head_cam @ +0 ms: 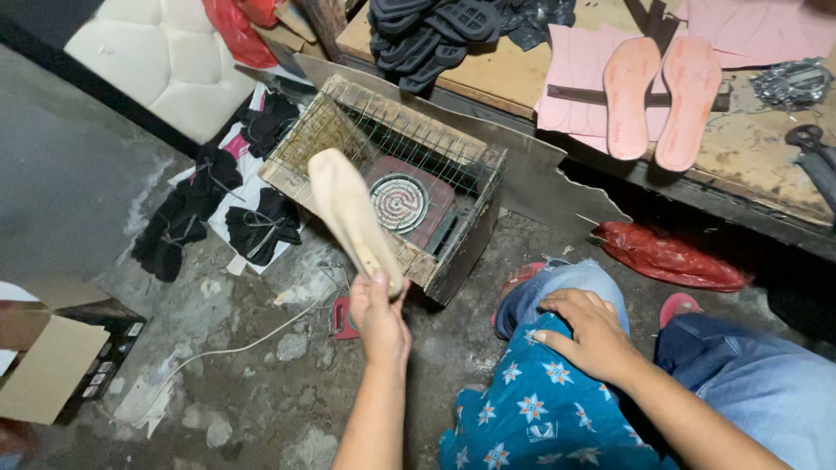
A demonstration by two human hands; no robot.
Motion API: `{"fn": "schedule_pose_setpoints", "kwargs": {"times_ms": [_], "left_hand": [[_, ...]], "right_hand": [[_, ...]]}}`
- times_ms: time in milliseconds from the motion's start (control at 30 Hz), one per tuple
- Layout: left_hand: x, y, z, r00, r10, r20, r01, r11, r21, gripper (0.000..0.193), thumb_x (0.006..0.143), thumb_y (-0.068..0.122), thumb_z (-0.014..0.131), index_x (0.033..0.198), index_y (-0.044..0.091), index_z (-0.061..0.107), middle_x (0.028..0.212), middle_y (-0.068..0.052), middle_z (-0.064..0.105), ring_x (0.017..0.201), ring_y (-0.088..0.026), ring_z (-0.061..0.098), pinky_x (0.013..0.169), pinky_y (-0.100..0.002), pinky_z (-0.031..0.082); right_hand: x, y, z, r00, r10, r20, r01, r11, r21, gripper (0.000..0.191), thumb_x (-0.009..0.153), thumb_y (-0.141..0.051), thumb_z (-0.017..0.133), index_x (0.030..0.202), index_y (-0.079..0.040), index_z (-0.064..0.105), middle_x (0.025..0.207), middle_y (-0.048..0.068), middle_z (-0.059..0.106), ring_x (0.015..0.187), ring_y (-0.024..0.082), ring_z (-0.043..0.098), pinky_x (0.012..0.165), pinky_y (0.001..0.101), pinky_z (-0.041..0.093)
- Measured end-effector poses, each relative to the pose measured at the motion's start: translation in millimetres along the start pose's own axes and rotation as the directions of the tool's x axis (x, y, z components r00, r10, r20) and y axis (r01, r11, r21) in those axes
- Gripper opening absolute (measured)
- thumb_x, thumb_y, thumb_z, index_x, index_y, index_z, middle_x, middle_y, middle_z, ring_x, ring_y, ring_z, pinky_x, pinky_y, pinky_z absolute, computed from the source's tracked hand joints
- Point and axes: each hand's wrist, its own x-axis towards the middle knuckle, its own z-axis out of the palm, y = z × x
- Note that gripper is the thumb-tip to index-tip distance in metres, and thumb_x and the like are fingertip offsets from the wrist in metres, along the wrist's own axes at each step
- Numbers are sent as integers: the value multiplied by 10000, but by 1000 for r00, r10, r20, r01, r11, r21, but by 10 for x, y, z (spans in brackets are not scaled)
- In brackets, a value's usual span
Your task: The person hammers a brown insole onto a shoe last, then uses a prying tool to remove a pink insole from another last. They place the last on a small electric heater, then fit a brown shoe upper over the last and use a prying tool to secure the upper to the sole.
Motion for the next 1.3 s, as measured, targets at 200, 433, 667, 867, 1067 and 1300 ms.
{"fn": "schedule_pose_setpoints", "kwargs": {"times_ms": [200,433,667,867,1067,1300], "left_hand": [[414,-75,-822,918,-24,-396,56,996,69,345,983,335,669,1162,45,616,1090,-61,663,980,-163,647,853,-379,576],[550,-388,-1124,882,-375,-284,410,909,72,450,920,404,686,1207,62,631,1061,-73,680,942,-200,659,827,-416,584],[885,-506,-754,870,-484,-94,492,841,224,403,897,370,686,1198,106,636,1071,-38,694,960,-172,669,837,-400,582],[1028,-525,-578,882,-470,-24,456,842,288,324,959,360,637,1141,93,655,1028,-33,700,918,-156,665,806,-371,579],[1017,-510,-564,876,-477,-77,478,833,280,322,953,358,631,1127,88,655,1013,-41,713,889,-156,681,788,-364,584],[938,-523,-595,869,-482,-112,493,825,277,321,918,353,646,1112,96,650,1014,-40,712,888,-165,683,773,-371,592]], "right_hand": [[52,-171,4,998,-58,-25,55,993,-105,420,771,-398,725,1105,-144,729,1189,24,670,1173,265,552,986,429,374],[150,-241,15,997,-77,-13,74,986,-149,409,772,-406,728,1088,-147,730,1167,31,665,1155,265,557,976,421,384],[184,-296,31,999,-43,-3,42,987,-156,399,766,-388,739,1082,-145,725,1162,22,669,1143,262,564,956,424,390],[189,-298,16,1000,-21,-2,20,988,-154,394,764,-379,742,1078,-142,727,1161,20,667,1140,260,565,945,421,392],[192,-315,-2,999,-21,-28,18,992,-124,374,752,-349,758,1066,-147,732,1160,8,673,1134,248,570,951,409,394],[189,-314,-11,999,-28,-29,24,992,-121,374,749,-340,769,1067,-146,729,1156,13,671,1135,253,570,945,410,395]]}}
